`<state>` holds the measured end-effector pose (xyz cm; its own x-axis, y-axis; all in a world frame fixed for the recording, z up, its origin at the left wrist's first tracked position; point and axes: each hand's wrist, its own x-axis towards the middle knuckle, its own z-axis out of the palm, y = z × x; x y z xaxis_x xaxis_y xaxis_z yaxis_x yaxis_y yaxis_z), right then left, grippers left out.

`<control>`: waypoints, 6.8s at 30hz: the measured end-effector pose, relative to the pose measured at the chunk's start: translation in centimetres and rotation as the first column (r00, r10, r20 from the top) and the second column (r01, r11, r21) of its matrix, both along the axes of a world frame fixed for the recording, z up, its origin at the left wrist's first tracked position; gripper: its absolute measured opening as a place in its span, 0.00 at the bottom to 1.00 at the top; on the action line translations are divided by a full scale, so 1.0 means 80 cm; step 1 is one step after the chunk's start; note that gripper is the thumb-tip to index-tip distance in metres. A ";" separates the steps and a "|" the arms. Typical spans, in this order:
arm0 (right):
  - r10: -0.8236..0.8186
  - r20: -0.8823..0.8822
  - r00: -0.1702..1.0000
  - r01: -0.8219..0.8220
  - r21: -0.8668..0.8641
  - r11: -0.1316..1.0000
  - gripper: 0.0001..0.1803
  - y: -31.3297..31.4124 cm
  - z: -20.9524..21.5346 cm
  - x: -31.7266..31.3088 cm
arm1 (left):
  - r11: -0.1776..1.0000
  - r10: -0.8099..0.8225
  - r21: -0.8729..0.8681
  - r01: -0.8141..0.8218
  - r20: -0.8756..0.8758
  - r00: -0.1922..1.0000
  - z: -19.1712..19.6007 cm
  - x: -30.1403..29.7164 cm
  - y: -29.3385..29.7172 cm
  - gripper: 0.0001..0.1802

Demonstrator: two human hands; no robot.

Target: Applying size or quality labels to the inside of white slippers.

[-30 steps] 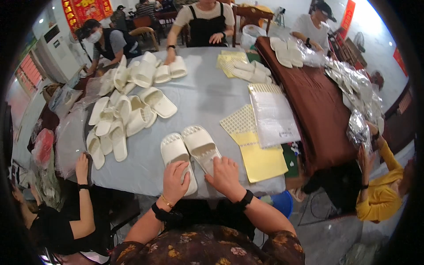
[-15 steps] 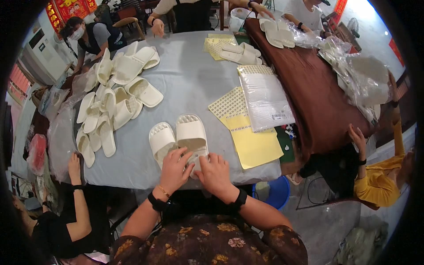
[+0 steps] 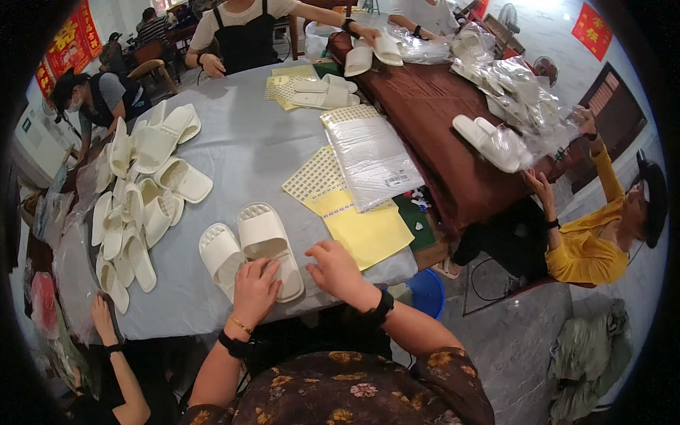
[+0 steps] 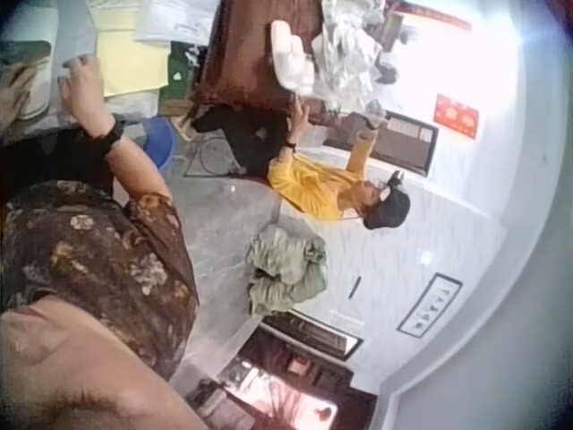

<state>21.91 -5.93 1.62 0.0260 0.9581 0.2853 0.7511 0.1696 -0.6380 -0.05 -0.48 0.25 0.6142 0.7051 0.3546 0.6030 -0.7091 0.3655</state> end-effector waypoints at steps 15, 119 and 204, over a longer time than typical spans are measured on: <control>-0.307 0.129 0.943 0.331 -0.263 0.906 0.14 0.028 0.005 0.132 | 1.000 0.007 0.021 -0.008 0.013 1.000 -0.008 -0.006 -0.005 0.22; -0.217 -0.060 0.974 0.213 -0.072 0.974 0.09 0.094 -0.060 0.085 | 0.999 0.029 0.015 -0.029 0.008 1.000 -0.016 -0.009 -0.005 0.22; -0.353 -0.027 0.935 0.345 -0.161 0.925 0.11 0.108 -0.034 0.097 | 0.999 0.046 -0.021 -0.046 0.011 0.999 -0.006 -0.006 -0.004 0.23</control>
